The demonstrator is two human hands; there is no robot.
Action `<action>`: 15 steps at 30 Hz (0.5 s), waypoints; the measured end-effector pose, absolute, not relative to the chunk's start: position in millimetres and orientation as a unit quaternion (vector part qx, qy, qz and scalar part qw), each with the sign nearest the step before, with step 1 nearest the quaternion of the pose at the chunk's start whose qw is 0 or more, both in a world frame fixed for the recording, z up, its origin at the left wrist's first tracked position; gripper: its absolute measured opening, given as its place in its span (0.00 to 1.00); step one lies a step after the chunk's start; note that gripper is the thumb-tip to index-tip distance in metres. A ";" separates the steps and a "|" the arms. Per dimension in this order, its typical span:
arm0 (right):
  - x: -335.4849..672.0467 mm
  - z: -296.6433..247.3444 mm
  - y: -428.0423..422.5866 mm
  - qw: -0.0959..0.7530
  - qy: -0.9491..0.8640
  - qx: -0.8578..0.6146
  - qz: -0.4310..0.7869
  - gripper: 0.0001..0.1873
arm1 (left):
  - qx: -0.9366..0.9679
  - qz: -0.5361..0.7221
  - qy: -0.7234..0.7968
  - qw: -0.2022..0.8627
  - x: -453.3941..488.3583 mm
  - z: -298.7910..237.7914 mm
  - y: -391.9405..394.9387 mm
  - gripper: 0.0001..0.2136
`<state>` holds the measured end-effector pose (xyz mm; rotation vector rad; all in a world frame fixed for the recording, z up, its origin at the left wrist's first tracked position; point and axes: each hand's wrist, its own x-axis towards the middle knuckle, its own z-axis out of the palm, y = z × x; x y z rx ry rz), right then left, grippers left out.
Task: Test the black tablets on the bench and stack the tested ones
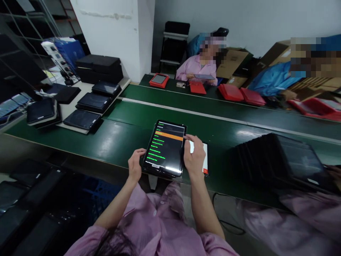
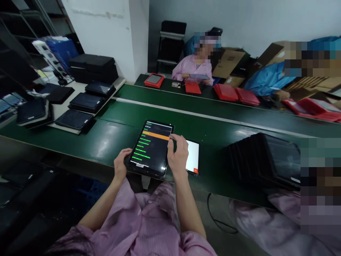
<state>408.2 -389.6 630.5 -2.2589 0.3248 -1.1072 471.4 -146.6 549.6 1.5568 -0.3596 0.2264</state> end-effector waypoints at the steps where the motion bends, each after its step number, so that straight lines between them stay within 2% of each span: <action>1: 405.9 626.5 -393.8 0.329 0.160 -0.837 -0.407 0.20 | 0.711 0.084 -0.171 0.677 471.3 560.1 -142.8 0.23; 5: 398.7 601.9 -421.2 0.524 0.231 -0.779 -0.255 0.32 | 0.775 0.062 -0.250 0.578 463.0 600.6 -137.3 0.14; 7: 396.0 590.4 -437.1 0.608 0.236 -0.734 -0.192 0.33 | 0.788 0.067 -0.289 0.540 456.1 615.0 -143.6 0.12; 11: 389.8 580.6 -460.9 0.704 0.271 -0.640 -0.147 0.31 | 0.774 0.019 -0.373 0.511 447.8 631.0 -169.9 0.14; 15: 374.7 580.7 -472.6 0.797 0.259 -0.538 -0.093 0.37 | 0.769 -0.053 -0.441 0.461 464.5 645.6 -196.9 0.19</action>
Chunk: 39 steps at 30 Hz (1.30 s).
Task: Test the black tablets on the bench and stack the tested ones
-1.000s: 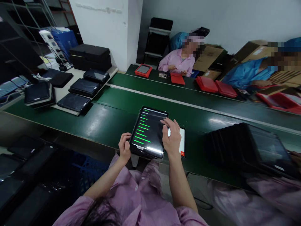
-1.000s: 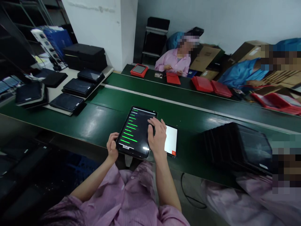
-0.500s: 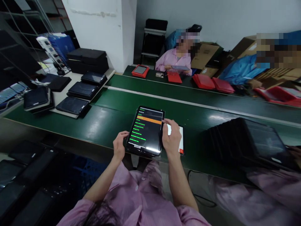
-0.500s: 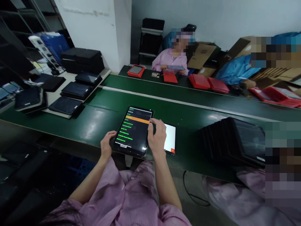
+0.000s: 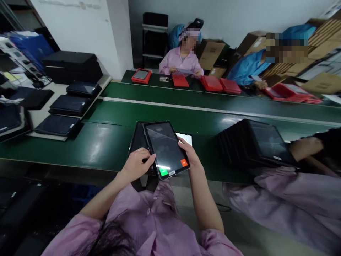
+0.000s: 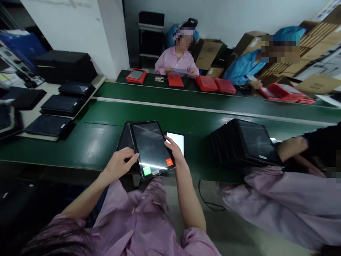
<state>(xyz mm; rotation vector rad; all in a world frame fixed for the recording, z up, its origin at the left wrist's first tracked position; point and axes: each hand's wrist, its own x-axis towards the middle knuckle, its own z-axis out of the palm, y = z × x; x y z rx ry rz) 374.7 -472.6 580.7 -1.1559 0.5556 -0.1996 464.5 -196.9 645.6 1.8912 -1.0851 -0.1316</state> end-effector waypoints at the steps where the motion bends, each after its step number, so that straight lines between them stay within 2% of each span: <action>1: 367.5 580.0 -476.6 0.804 0.258 -0.525 -0.106 0.38 | 0.761 -0.078 -0.462 0.449 475.0 650.1 -202.8 0.19; 4: 337.9 572.9 -500.5 0.783 0.284 -0.509 -0.218 0.39 | 0.744 -0.119 -0.501 0.426 517.8 661.7 -224.1 0.17; 8: 302.5 549.0 -552.9 0.722 0.353 -0.486 -0.342 0.39 | 0.791 -0.041 -0.505 0.343 570.7 660.1 -274.3 0.14; 15: 314.4 490.4 -589.9 0.714 0.410 -0.503 -0.263 0.40 | 0.827 -0.022 -0.529 0.188 588.0 630.0 -354.3 0.16; 23: 330.4 461.9 -606.9 0.702 0.434 -0.520 -0.221 0.42 | 0.814 -0.016 -0.544 0.202 592.4 626.8 -346.5 0.16; 33: 339.9 451.4 -604.2 0.632 0.474 -0.564 -0.240 0.34 | 0.803 -0.032 -0.556 0.214 594.0 629.3 -346.7 0.15; 39: 335.3 470.2 -598.9 0.577 0.475 -0.616 -0.247 0.27 | 0.794 -0.032 -0.566 0.220 596.5 629.6 -345.4 0.14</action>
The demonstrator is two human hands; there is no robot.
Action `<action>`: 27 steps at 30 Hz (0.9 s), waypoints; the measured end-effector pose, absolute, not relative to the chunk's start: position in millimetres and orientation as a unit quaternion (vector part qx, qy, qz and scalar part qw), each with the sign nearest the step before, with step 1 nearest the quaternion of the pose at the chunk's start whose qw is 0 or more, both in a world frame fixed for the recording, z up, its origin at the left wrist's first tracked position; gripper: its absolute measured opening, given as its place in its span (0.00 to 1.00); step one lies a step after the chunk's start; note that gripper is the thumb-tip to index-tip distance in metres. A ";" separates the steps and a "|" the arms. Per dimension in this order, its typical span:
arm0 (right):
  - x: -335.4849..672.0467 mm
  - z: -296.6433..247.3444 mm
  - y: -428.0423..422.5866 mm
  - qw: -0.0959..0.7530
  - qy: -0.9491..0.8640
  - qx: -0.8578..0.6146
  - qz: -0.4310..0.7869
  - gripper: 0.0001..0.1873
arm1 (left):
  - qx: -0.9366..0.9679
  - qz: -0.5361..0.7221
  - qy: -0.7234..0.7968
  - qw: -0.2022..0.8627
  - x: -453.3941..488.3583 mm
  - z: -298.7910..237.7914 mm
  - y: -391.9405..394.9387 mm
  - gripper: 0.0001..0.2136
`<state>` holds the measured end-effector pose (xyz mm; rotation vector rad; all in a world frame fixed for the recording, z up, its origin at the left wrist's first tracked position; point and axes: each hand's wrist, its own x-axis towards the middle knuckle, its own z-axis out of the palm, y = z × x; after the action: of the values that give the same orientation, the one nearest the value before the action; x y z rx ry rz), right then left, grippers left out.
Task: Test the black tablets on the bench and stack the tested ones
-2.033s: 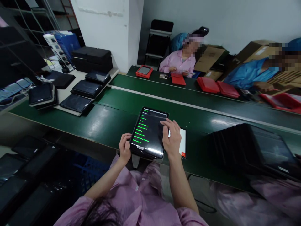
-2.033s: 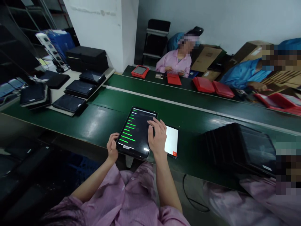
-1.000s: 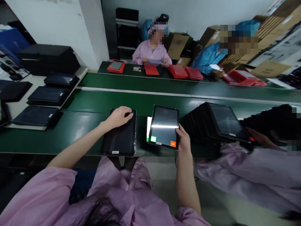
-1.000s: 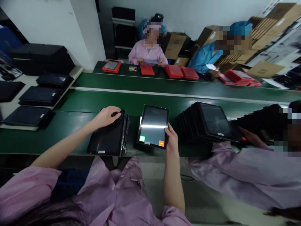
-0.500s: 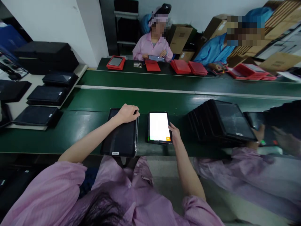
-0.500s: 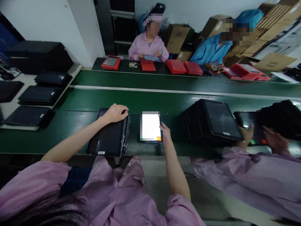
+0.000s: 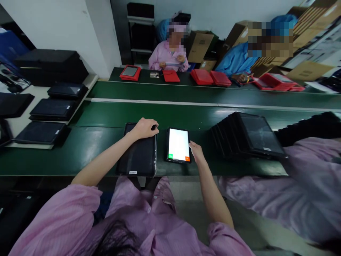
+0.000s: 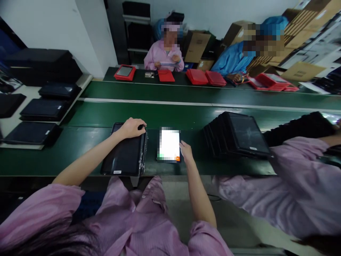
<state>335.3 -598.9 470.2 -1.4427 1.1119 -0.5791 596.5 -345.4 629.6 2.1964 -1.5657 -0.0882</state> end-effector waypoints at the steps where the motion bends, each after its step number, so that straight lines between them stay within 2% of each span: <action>1: 334.3 475.9 -593.8 0.570 0.469 -0.625 -0.253 0.27 | 0.794 -0.034 -0.565 0.221 596.2 630.6 -345.6 0.14; 6: 338.9 510.2 -524.3 0.582 0.355 -0.681 -0.268 0.27 | 0.796 -0.055 -0.557 0.230 593.1 636.0 -347.0 0.10; 10: 346.4 539.6 -425.8 0.622 0.211 -0.711 -0.254 0.28 | 0.793 -0.037 -0.545 0.271 593.4 631.6 -346.7 0.13; 15: 341.6 557.4 -333.3 0.564 0.155 -0.768 -0.262 0.32 | 0.783 -0.004 -0.513 0.353 605.1 627.5 -335.7 0.10; 21: 338.6 553.5 -321.7 0.539 0.149 -0.793 -0.241 0.37 | 0.809 0.031 -0.283 0.515 620.5 610.4 -273.4 0.13; 23: 339.5 553.8 -325.2 0.540 0.141 -0.796 -0.235 0.41 | 0.797 0.003 -0.244 0.553 623.5 598.6 -254.2 0.14; 27: 340.7 556.7 -329.3 0.535 0.124 -0.806 -0.220 0.63 | 0.738 -0.084 -0.256 0.618 632.2 583.8 -245.9 0.21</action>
<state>340.7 -329.3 556.7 -1.9198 0.2958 -0.5245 632.2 -245.9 583.8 1.6989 -0.5890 -0.1933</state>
